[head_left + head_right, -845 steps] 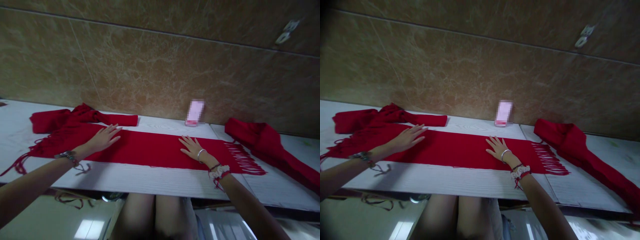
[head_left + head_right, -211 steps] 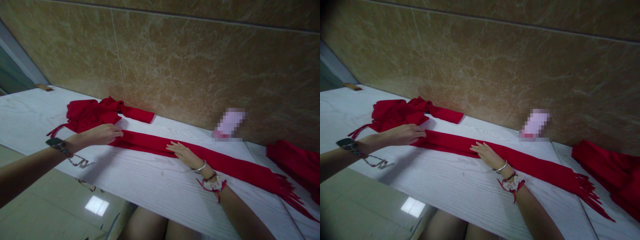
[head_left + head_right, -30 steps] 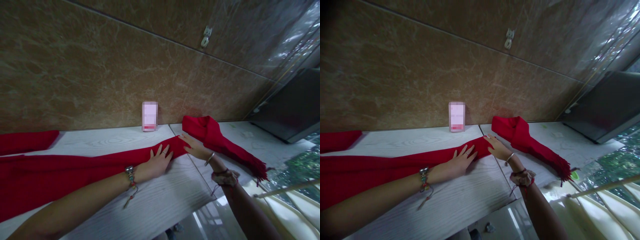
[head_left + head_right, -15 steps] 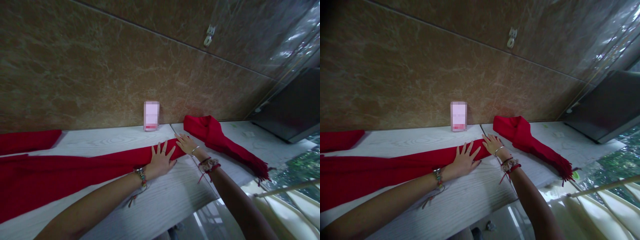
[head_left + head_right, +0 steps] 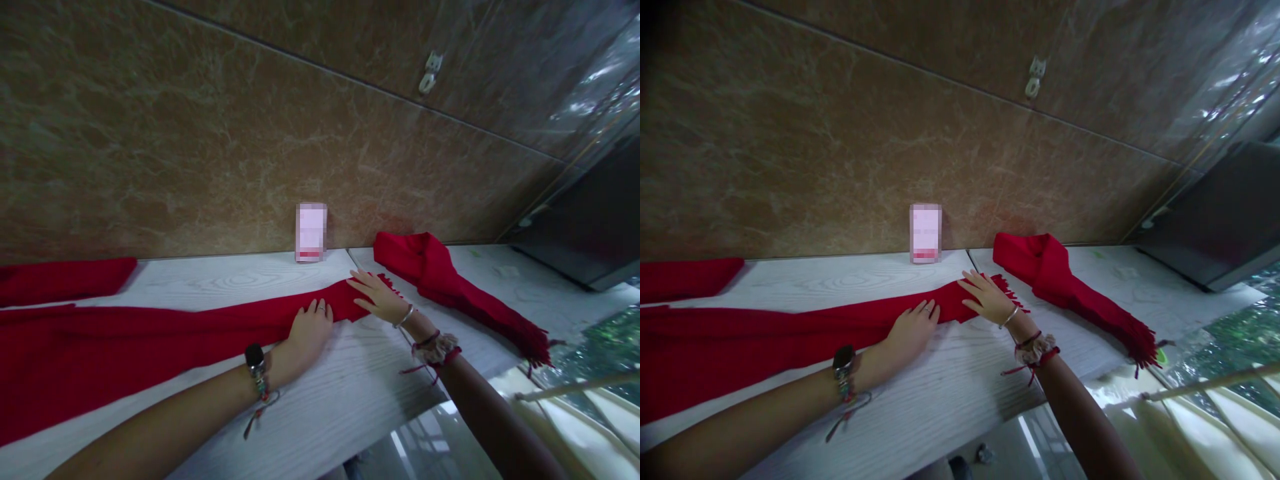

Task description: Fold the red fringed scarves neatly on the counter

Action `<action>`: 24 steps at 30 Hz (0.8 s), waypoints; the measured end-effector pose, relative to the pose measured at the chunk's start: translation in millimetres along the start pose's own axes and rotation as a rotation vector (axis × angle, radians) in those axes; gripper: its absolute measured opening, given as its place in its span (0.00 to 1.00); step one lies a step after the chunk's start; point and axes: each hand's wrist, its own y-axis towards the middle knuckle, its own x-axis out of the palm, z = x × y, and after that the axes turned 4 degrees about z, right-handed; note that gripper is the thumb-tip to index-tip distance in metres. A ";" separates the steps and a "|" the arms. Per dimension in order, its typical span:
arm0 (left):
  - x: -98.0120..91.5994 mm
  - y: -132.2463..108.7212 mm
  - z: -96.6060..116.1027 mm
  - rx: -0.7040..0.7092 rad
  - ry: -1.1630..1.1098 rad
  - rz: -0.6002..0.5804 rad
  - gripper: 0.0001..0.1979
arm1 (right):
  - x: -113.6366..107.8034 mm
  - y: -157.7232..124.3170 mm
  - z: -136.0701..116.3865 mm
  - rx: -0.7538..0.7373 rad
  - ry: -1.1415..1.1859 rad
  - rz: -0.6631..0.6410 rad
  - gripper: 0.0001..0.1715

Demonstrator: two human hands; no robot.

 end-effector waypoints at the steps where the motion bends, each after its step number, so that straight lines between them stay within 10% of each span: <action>1: -2.5 0.8 -0.7 0.010 0.013 -0.011 0.23 | -2.9 -2.1 0.1 -0.037 0.019 -0.017 0.26; 13: -41.2 -0.5 -12.1 0.017 -0.084 -0.007 0.16 | -6.9 -6.0 -18.5 -0.124 -0.002 0.066 0.27; 24: 3.4 -17.9 8.3 0.006 -0.026 -0.076 0.26 | 0.2 -27.2 -19.1 -0.175 -0.059 0.120 0.22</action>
